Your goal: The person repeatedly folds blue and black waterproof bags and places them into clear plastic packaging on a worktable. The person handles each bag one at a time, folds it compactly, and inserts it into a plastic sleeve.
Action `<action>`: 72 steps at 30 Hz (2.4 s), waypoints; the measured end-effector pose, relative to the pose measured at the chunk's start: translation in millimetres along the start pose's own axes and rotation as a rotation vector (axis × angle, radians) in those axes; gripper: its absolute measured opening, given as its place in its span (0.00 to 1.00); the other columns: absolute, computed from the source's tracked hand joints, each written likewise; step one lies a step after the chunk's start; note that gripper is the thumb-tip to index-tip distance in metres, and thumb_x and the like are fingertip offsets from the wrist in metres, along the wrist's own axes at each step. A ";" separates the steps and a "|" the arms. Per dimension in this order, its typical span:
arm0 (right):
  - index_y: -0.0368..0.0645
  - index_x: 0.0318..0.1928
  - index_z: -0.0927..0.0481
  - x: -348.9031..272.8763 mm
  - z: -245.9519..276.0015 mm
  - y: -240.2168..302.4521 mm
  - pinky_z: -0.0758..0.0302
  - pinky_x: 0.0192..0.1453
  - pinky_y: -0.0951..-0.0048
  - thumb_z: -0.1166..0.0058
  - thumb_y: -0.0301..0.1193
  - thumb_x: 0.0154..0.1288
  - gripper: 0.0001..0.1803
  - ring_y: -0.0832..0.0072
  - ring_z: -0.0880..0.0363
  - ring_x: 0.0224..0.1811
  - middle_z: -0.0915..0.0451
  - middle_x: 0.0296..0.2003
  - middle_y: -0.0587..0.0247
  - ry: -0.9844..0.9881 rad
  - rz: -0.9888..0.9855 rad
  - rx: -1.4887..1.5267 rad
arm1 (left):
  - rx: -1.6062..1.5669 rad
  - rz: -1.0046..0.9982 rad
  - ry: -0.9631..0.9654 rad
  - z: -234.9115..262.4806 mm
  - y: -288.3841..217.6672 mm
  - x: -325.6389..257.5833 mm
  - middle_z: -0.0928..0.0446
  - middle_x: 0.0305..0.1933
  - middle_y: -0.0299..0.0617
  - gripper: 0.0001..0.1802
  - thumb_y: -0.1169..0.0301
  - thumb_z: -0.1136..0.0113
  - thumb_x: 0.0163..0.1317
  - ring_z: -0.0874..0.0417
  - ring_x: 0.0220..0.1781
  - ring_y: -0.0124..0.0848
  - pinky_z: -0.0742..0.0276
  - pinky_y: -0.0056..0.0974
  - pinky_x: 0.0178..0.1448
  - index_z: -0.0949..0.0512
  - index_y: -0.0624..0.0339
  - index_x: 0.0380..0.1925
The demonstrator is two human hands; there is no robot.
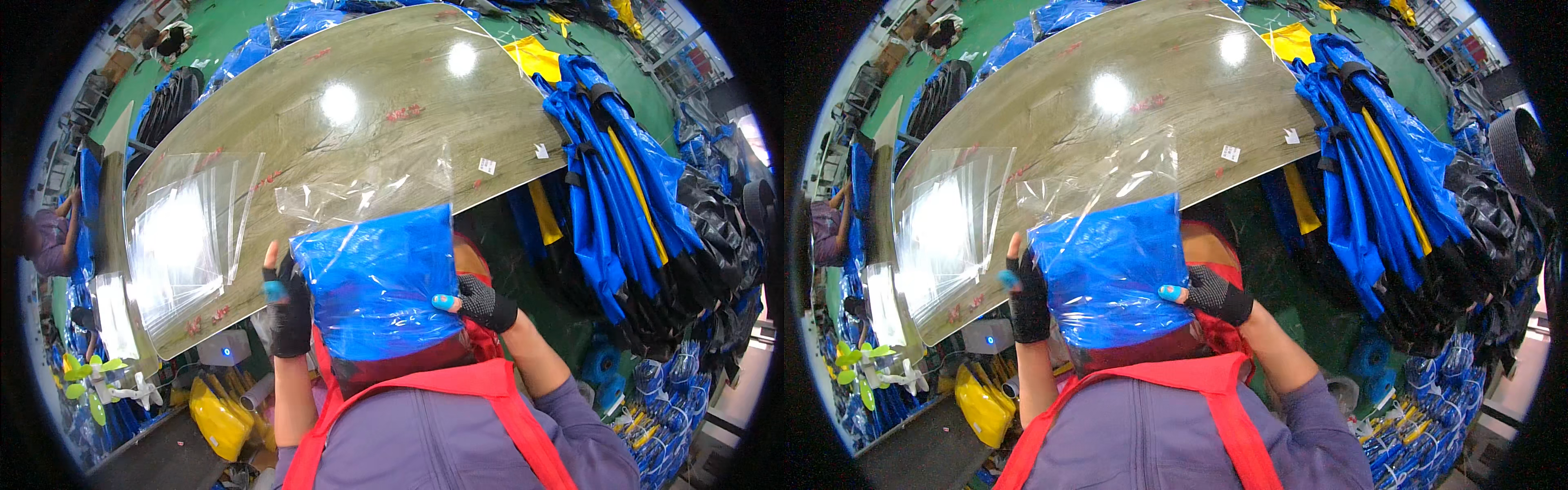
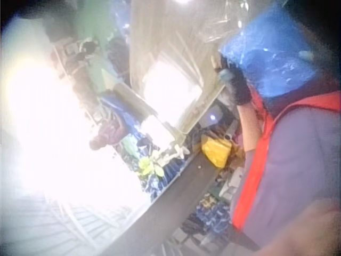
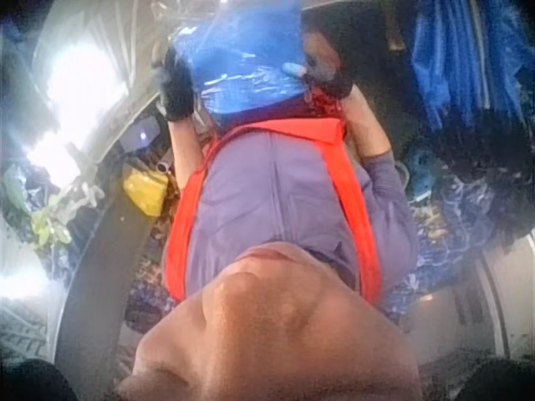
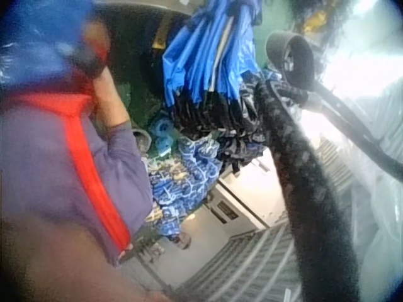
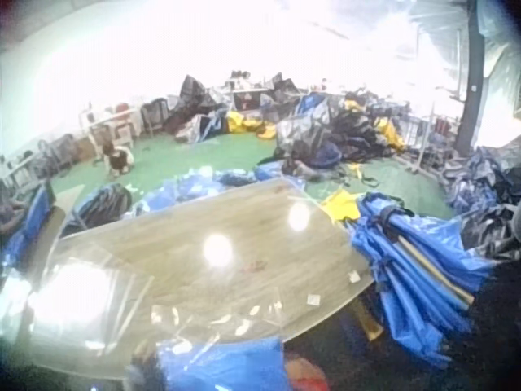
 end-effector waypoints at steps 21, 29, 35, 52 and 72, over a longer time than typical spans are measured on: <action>0.38 0.60 0.27 -13.2 -23.6 12.6 0.32 0.63 0.68 0.41 0.44 0.64 0.30 0.72 0.26 0.55 0.22 0.52 0.58 0.005 0.061 0.122 | 0.545 0.157 0.150 13.7 -7.7 -47.2 0.27 0.59 0.43 0.33 0.59 0.34 0.59 0.26 0.59 0.38 0.30 0.46 0.62 0.35 0.55 0.62; 0.48 0.67 0.39 96.6 58.7 101.1 0.30 0.60 0.69 0.48 0.47 0.67 0.33 0.73 0.27 0.53 0.24 0.53 0.56 0.129 0.446 0.352 | 1.669 -1.271 0.853 -99.8 -66.1 13.3 0.28 0.62 0.38 0.21 0.63 0.30 0.47 0.35 0.69 0.44 0.44 0.64 0.69 0.18 0.27 0.44; 0.58 0.72 0.54 68.9 28.9 139.0 0.26 0.58 0.64 0.31 0.37 0.54 0.52 0.67 0.29 0.57 0.32 0.58 0.53 -0.233 0.606 0.265 | 0.428 -0.180 0.133 -39.1 -59.2 66.0 0.46 0.73 0.49 0.46 0.55 0.40 0.62 0.41 0.72 0.41 0.42 0.46 0.73 0.54 0.57 0.72; 0.42 0.59 0.26 52.5 -1.7 136.0 0.25 0.52 0.71 0.32 0.41 0.54 0.33 0.72 0.19 0.48 0.18 0.48 0.53 0.088 0.465 -0.522 | 0.368 -0.212 0.164 -65.4 -67.0 31.4 0.27 0.53 0.42 0.41 0.64 0.30 0.53 0.26 0.55 0.32 0.30 0.39 0.61 0.39 0.58 0.65; 0.40 0.41 0.25 56.6 8.2 160.4 0.24 0.35 0.67 0.46 0.28 0.63 0.08 0.66 0.19 0.29 0.21 0.28 0.56 -0.504 0.900 -0.685 | 0.757 -0.416 0.072 -68.7 -109.2 90.2 0.27 0.27 0.29 0.12 0.60 0.39 0.65 0.31 0.31 0.19 0.36 0.27 0.37 0.23 0.58 0.31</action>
Point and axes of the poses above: each hand's wrist, its own x-axis towards the middle knuckle, its own z-axis out of the back of the hand, y = z × x, the point moved 4 cm from there along x, towards the middle knuckle
